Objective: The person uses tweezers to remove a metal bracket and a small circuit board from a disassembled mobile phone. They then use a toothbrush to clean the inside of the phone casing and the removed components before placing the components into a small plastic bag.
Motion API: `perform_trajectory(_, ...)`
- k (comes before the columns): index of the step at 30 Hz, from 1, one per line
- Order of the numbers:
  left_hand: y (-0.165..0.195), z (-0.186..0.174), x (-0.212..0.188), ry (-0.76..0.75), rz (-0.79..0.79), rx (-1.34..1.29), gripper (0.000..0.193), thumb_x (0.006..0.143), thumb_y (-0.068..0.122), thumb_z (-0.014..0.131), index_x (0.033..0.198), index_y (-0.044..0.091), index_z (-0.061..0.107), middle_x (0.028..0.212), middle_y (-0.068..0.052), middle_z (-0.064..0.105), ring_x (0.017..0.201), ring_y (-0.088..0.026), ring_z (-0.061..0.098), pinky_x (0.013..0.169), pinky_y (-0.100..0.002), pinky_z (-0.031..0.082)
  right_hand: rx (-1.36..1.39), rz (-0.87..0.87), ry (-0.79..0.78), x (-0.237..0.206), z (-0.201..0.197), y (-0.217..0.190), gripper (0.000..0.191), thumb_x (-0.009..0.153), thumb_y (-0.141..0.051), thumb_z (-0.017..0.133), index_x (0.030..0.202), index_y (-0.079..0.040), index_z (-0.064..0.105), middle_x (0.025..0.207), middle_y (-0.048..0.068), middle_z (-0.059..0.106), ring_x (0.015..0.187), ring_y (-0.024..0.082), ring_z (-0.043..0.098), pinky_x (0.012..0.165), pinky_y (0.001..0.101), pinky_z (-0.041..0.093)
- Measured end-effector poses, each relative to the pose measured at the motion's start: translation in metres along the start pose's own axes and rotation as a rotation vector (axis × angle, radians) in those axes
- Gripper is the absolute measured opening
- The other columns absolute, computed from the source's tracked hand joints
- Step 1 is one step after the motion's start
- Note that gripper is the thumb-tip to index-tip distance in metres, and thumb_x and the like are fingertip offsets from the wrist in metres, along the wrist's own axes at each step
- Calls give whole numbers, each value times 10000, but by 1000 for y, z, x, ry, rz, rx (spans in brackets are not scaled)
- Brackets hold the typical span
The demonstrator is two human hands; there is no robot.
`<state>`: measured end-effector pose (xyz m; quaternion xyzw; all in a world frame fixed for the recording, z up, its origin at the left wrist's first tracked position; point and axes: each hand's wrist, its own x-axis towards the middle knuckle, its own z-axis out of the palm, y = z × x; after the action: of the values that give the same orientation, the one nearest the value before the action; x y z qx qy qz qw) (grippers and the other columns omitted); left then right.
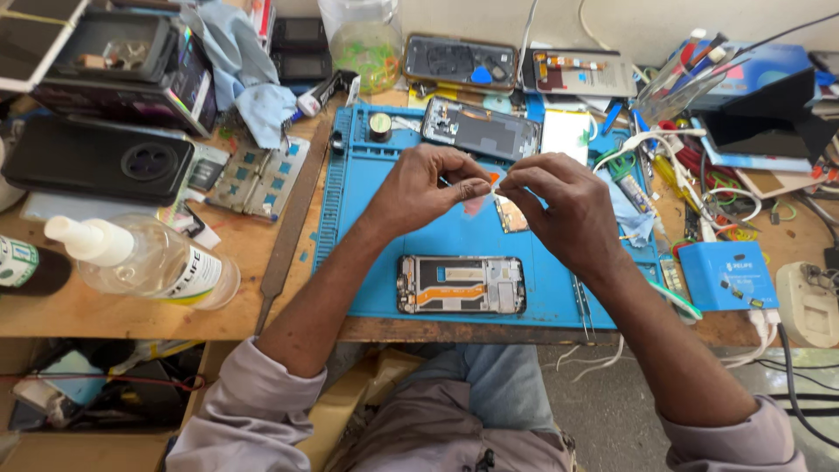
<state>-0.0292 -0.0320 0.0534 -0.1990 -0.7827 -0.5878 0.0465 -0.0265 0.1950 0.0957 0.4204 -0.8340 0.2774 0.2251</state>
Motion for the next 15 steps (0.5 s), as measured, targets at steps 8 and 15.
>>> perform_trajectory(8,5,-6,-3,-97,-47,-32,188,906,134,748,1070,57,799,904,-70,815,793,-96,754,694,-264,610,-28,-33,-39,5,1,0,72,926,-73,781,986,-71,742,1009,88,724,929,275,713,791,403,575)
perform_trajectory(15,-1,6,-2,50,7,135,118,896,128,779,955,27,797,775,-61,781,676,-90,733,611,-248,584,56,206,-116,14,0,-2,247,902,-154,836,1123,-87,750,962,92,722,836,221,710,707,373,572)
